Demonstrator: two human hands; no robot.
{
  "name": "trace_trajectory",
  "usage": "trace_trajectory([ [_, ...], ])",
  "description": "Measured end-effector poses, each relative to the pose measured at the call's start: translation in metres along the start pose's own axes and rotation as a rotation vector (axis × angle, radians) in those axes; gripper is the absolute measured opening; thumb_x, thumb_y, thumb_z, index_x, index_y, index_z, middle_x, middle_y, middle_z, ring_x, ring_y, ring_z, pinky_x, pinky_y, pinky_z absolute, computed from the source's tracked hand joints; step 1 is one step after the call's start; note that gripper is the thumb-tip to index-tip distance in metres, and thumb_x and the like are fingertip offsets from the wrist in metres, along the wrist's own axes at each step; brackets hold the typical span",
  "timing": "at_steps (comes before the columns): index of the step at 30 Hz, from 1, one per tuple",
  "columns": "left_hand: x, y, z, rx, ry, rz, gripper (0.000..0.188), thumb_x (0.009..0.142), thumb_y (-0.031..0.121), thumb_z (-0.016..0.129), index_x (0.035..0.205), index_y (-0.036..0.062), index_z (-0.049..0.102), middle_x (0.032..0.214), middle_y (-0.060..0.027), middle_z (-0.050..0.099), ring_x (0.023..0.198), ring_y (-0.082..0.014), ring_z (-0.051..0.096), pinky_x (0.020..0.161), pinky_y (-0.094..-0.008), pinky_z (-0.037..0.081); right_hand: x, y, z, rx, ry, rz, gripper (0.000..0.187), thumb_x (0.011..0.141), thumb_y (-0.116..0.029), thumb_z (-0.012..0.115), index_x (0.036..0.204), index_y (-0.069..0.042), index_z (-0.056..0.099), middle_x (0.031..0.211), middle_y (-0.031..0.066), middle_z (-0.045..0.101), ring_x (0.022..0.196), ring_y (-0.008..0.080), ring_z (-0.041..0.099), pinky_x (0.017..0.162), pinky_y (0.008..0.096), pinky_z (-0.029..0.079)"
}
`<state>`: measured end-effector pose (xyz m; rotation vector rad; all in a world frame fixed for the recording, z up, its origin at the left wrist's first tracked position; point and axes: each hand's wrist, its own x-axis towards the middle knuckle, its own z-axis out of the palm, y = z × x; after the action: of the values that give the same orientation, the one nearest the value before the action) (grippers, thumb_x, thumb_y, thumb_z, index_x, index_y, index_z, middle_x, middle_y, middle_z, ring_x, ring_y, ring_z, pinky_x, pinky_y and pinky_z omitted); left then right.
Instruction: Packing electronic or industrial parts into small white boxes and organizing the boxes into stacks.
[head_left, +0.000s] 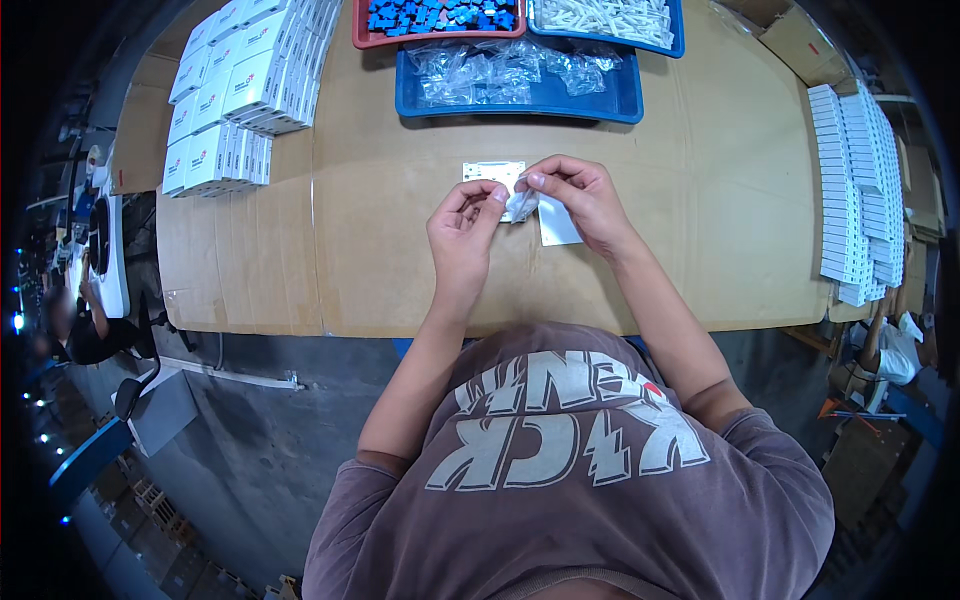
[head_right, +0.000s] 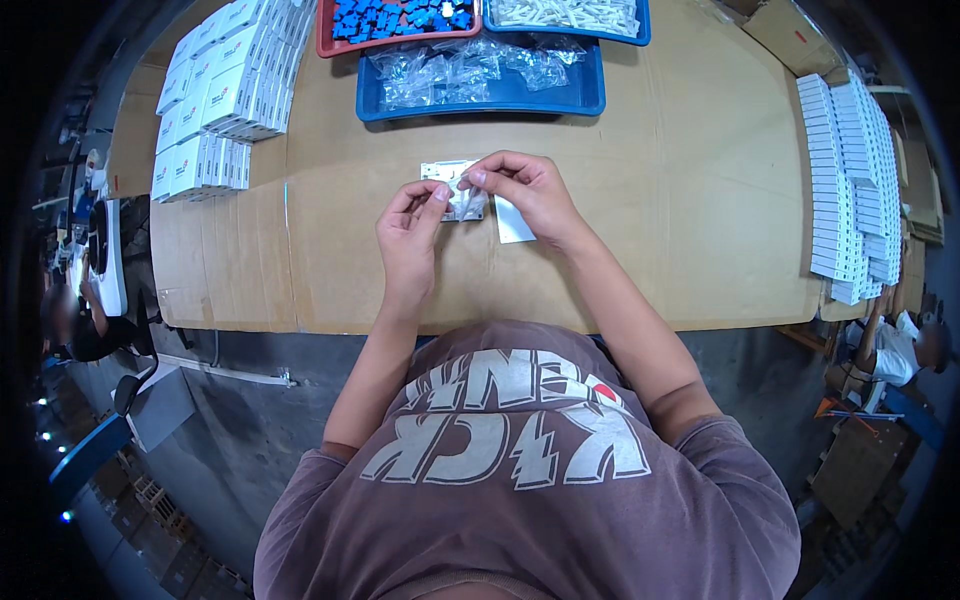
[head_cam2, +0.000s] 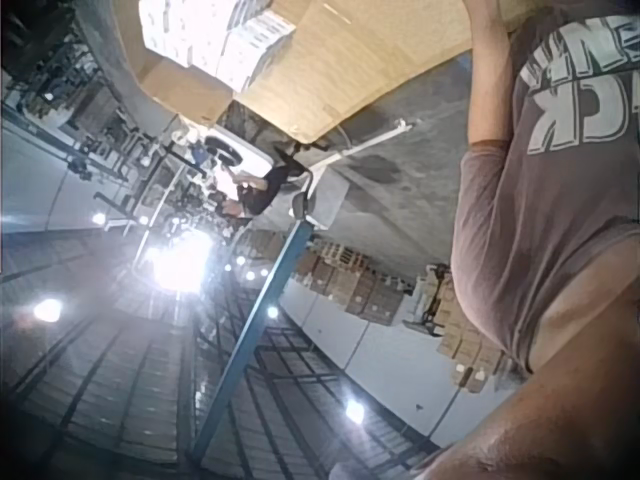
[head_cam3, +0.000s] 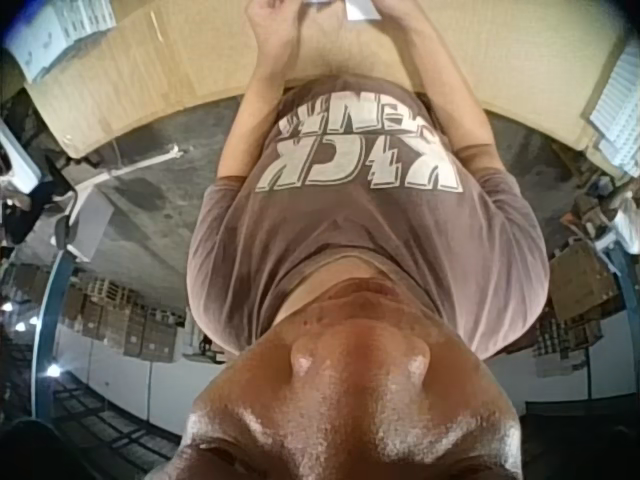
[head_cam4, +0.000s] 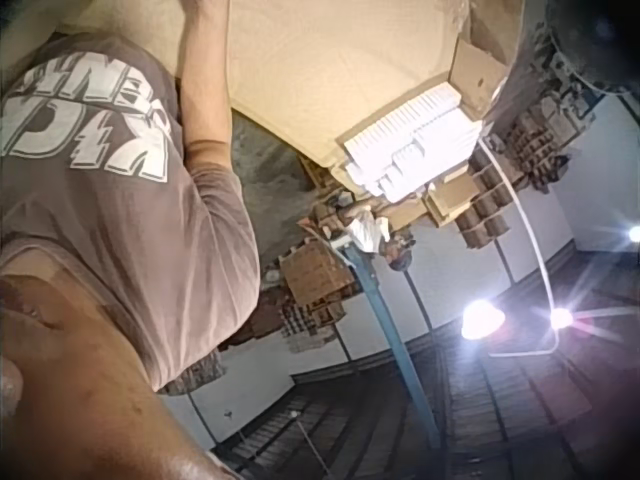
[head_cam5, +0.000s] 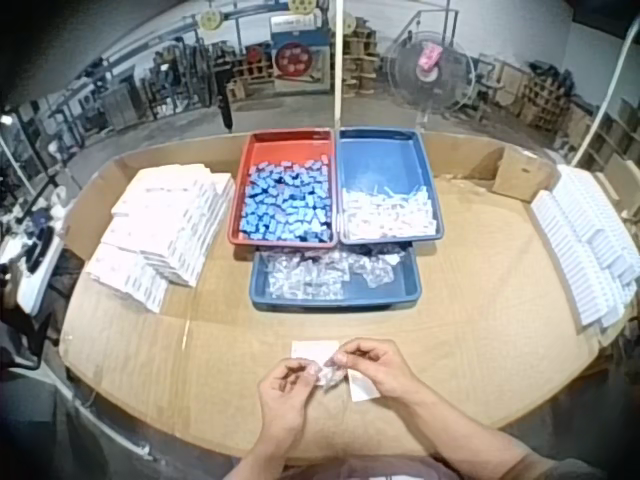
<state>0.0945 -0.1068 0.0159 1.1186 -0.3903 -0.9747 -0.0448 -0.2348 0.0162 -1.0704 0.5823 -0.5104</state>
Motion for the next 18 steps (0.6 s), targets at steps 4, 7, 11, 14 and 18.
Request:
trace_trajectory([
  [4,0.003,-0.002,-0.005,0.138,-0.043,0.075,0.012,0.100,0.004,0.070,0.111,-0.0020,0.069,0.102,-0.0043,0.071,0.089,-0.0076,0.063,0.084,-0.0247,0.050,0.001,0.000,-0.004,0.007,-0.038,-0.052,0.015,0.102,-0.011,0.067,0.108,0.001,0.074,0.103,0.0099,0.076,0.100,0.0167,0.070,0.096,0.0321,0.053],
  [7,0.004,0.000,-0.002,0.079,-0.065,0.074,0.014,0.104,0.011,0.067,0.111,-0.0011,0.070,0.101,-0.0046,0.072,0.088,-0.0084,0.064,0.083,-0.0256,0.050,0.002,-0.001,-0.004,0.006,-0.035,-0.048,0.014,0.102,-0.010,0.067,0.109,0.001,0.074,0.105,0.0097,0.076,0.101,0.0171,0.070,0.097,0.0331,0.053],
  [11,0.009,0.003,-0.009,0.025,-0.024,-0.078,0.023,0.108,0.020,0.062,0.113,-0.0007,0.070,0.099,-0.0054,0.072,0.087,-0.0097,0.065,0.081,-0.0251,0.049,0.000,-0.009,-0.003,-0.092,-0.009,-0.017,0.014,0.102,-0.008,0.066,0.109,0.001,0.073,0.110,0.0116,0.076,0.108,0.0194,0.069,0.101,0.0348,0.053],
  [14,0.009,0.002,-0.016,0.136,-0.088,-0.277,0.030,0.110,0.027,0.058,0.116,0.0001,0.070,0.098,-0.0050,0.072,0.086,-0.0101,0.065,0.077,-0.0238,0.049,-0.001,-0.013,-0.001,-0.106,-0.094,-0.111,0.014,0.101,-0.007,0.066,0.109,0.001,0.073,0.121,0.0152,0.073,0.117,0.0216,0.067,0.105,0.0370,0.052],
  [18,0.009,0.005,-0.013,-0.021,-0.150,-0.355,0.025,0.107,0.023,0.064,0.117,0.0011,0.071,0.095,-0.0039,0.072,0.083,-0.0091,0.065,0.075,-0.0235,0.051,-0.005,-0.023,-0.007,-0.146,-0.149,-0.113,0.016,0.101,-0.007,0.068,0.113,0.001,0.074,0.131,0.0150,0.070,0.123,0.0216,0.065,0.107,0.0371,0.051],
])
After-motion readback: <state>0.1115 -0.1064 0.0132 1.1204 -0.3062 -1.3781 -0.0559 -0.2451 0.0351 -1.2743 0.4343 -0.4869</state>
